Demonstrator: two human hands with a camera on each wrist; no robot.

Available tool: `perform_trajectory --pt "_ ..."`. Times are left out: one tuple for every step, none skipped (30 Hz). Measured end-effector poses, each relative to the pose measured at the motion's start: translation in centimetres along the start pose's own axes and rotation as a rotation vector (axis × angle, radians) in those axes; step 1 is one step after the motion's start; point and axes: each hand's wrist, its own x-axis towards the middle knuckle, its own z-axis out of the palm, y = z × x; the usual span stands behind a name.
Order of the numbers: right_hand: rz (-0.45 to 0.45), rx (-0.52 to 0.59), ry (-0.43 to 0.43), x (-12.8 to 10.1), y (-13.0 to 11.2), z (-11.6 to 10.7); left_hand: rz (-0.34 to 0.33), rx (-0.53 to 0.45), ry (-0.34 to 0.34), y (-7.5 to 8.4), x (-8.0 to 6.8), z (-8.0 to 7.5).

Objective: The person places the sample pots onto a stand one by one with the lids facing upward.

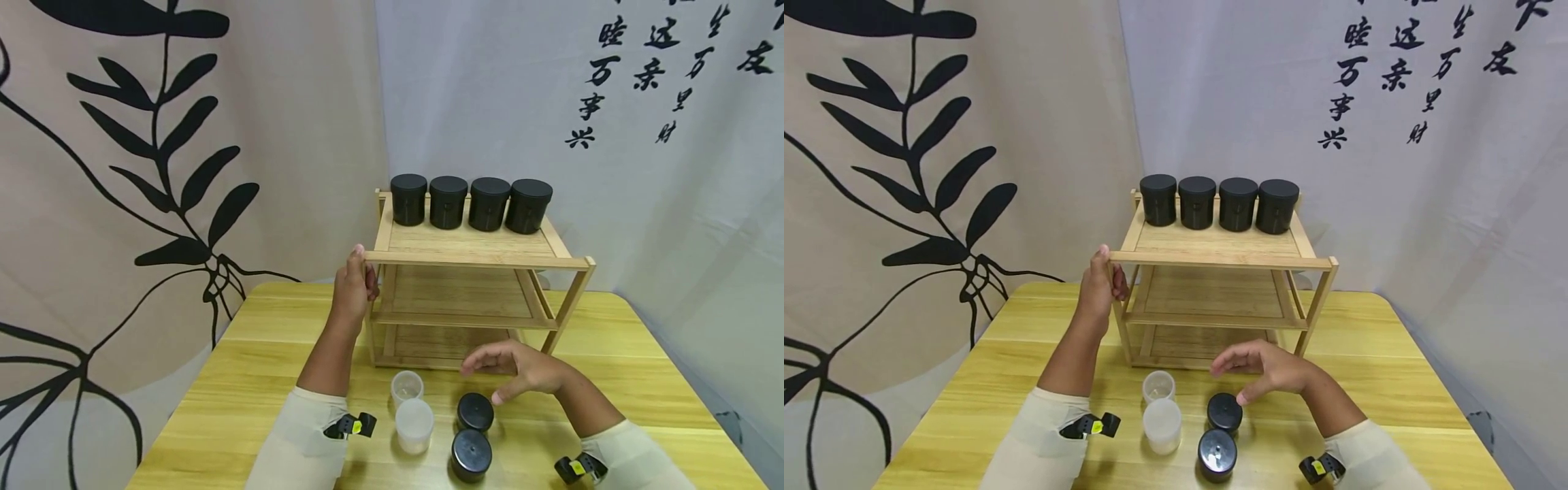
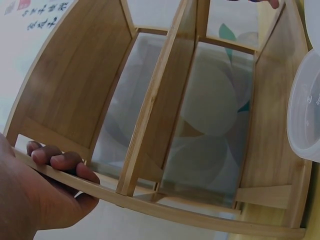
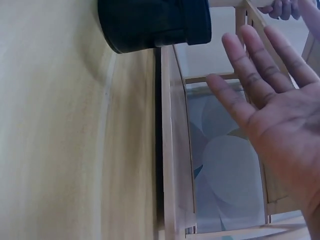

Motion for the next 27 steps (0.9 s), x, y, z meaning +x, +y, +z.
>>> perform_trajectory --pt "0.013 0.007 -0.007 -0.1 0.1 -0.1 0.002 -0.002 0.002 0.0 0.0 0.0" --pt "0.027 0.009 -0.014 -0.1 0.2 -0.1 0.002 -0.003 0.002 0.0 0.0 0.0" --pt "0.045 0.012 -0.020 -0.2 0.3 -0.2 0.003 0.001 -0.001 0.0 0.0 0.0" --pt "0.061 0.015 -0.028 -0.3 0.5 -0.2 0.003 0.001 -0.003 0.0 0.1 0.0" --pt "0.080 0.021 -0.036 -0.4 0.5 -0.3 0.002 0.001 -0.006 0.0 0.1 0.0" --pt "0.090 0.021 -0.045 -0.5 0.7 -0.3 0.002 0.001 -0.008 0.0 0.1 0.0" --pt "0.100 0.023 -0.053 -0.6 0.8 -0.3 0.000 0.001 -0.008 0.0 0.1 0.0" --pt "0.106 0.021 -0.060 -0.6 0.9 -0.4 -0.003 -0.001 -0.008 0.0 0.2 0.0" --pt "0.114 0.022 -0.066 -0.7 1.0 -0.4 -0.004 -0.001 -0.007 0.0 0.2 0.0" --pt "0.117 0.024 -0.073 -0.7 1.1 -0.3 -0.006 -0.001 -0.006 0.0 0.2 0.0" --pt "0.122 0.025 -0.077 -0.7 1.2 -0.3 -0.007 0.002 -0.005 0.0 0.2 0.0" --pt "0.123 0.025 -0.082 -0.7 1.3 -0.3 -0.007 0.002 -0.004 0.0 0.1 0.0" --pt "0.135 0.028 -0.085 -0.8 1.4 -0.3 -0.008 0.001 -0.004 0.0 0.1 0.0" --pt "0.143 0.031 -0.087 -0.8 1.4 -0.3 -0.007 0.002 -0.005 0.0 0.1 0.0" --pt "0.148 0.035 -0.088 -0.8 1.5 -0.3 -0.006 0.003 -0.006 0.1 0.1 0.0" --pt "0.151 0.041 -0.090 -0.8 1.5 -0.3 -0.005 0.001 -0.006 0.1 0.0 0.0" --pt "0.155 0.048 -0.090 -0.8 1.6 -0.3 -0.004 -0.001 -0.006 0.1 0.0 0.0" --pt "0.155 0.057 -0.093 -0.8 1.7 -0.3 -0.005 -0.002 -0.005 0.1 0.0 -0.1" --pt "0.155 0.069 -0.096 -0.9 1.8 -0.3 -0.006 -0.001 -0.005 0.1 0.0 -0.1" --pt "0.148 0.080 -0.100 -0.9 1.9 -0.3 -0.006 0.001 -0.004 0.1 0.0 -0.1" --pt "0.145 0.090 -0.104 -0.9 2.0 -0.3 -0.007 0.001 -0.004 0.1 0.0 -0.2" --pt "0.147 0.099 -0.105 -0.9 2.1 -0.4 -0.009 0.004 -0.004 0.1 0.0 -0.2" --pt "0.143 0.106 -0.108 -1.0 2.2 -0.4 -0.009 0.005 -0.007 0.1 0.0 -0.2" --pt "0.139 0.112 -0.111 -1.0 2.3 -0.4 -0.009 0.006 -0.008 0.1 0.0 -0.2" --pt "0.137 0.115 -0.111 -1.0 2.5 -0.4 -0.008 0.005 -0.009 0.1 -0.1 -0.2" --pt "0.135 0.118 -0.109 -1.0 2.5 -0.4 -0.006 0.003 -0.009 0.1 -0.1 -0.2" --pt "0.135 0.120 -0.106 -1.1 2.6 -0.3 -0.003 0.001 -0.009 0.1 -0.1 -0.2"
